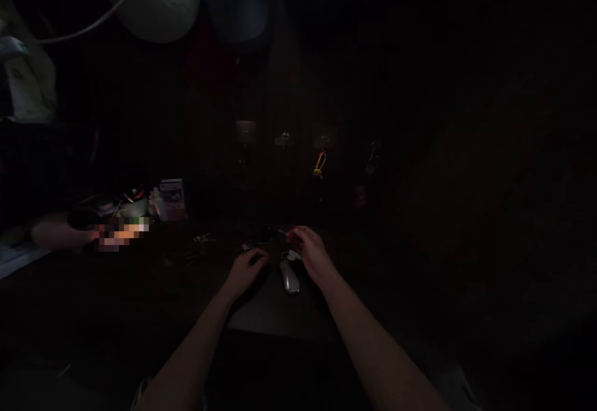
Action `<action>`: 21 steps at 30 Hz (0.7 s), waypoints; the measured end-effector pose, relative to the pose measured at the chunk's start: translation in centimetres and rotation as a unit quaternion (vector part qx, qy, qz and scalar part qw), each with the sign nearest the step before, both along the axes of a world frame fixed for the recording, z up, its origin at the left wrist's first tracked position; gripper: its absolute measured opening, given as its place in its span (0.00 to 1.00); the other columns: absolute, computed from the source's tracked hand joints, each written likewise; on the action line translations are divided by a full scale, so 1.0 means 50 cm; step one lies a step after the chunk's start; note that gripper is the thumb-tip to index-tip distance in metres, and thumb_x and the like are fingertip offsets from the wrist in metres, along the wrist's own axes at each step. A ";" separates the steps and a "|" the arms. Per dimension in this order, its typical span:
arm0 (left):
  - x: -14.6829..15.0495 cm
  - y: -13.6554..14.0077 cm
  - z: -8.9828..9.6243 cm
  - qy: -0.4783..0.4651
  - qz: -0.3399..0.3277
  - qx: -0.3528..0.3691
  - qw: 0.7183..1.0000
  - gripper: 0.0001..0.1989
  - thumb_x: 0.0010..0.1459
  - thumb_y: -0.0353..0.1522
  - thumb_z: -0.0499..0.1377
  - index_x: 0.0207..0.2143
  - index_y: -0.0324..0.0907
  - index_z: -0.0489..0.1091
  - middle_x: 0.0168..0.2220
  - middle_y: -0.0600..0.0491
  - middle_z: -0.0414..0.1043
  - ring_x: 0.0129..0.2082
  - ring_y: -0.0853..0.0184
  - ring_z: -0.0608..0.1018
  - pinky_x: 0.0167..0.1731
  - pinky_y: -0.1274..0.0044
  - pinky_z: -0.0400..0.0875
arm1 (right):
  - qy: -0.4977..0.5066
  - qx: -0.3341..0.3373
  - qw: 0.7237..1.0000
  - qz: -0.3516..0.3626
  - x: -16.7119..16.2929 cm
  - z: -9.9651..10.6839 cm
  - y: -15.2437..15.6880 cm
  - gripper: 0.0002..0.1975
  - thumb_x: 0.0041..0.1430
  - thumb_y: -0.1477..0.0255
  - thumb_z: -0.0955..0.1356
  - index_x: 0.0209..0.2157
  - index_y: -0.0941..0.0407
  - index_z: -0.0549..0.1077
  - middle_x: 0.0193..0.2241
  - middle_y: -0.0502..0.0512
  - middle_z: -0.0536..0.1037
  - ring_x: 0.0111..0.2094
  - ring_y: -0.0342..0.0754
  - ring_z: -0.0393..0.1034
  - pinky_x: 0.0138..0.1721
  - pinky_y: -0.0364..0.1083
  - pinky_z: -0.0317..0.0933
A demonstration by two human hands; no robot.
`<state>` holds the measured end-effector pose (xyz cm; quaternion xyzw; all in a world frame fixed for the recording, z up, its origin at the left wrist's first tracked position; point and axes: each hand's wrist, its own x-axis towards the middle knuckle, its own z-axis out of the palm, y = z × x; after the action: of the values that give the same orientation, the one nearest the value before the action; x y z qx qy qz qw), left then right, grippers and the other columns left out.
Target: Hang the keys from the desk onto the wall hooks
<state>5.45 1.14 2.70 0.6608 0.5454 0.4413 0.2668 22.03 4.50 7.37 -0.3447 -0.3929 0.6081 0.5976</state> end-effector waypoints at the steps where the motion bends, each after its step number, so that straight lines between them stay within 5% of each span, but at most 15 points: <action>1: 0.000 -0.001 0.001 -0.002 0.000 0.001 1.000 0.12 0.51 0.38 0.52 0.30 0.44 0.72 0.33 0.56 0.75 0.35 0.67 0.75 0.39 0.77 0.66 | 0.034 -0.004 0.999 0.004 0.008 0.002 0.003 0.02 0.43 0.73 0.69 0.23 0.56 0.72 0.21 0.47 0.76 0.24 0.39 0.69 0.29 0.39 0.61; 10: 0.002 0.000 0.002 -0.041 0.004 -0.018 0.999 0.11 0.50 0.39 0.53 0.28 0.43 0.71 0.30 0.55 0.74 0.33 0.66 0.75 0.37 0.76 0.67 | 0.288 -0.114 0.950 0.029 0.070 0.004 0.016 0.10 0.58 0.78 0.60 0.27 0.58 0.70 0.25 0.51 0.77 0.29 0.40 0.73 0.36 0.43 0.69; 21: 0.000 0.004 -0.005 -0.034 0.008 -0.032 0.999 0.12 0.49 0.41 0.54 0.30 0.44 0.72 0.31 0.56 0.75 0.32 0.66 0.75 0.34 0.76 0.68 | 0.246 -0.092 0.965 -0.002 0.108 -0.013 0.034 0.10 0.57 0.78 0.61 0.27 0.56 0.71 0.29 0.51 0.76 0.32 0.41 0.73 0.38 0.43 0.70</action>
<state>5.43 1.33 2.45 0.6319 0.5551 0.4483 0.3026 27.43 6.20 6.69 -0.2381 -0.1755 0.7066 0.6428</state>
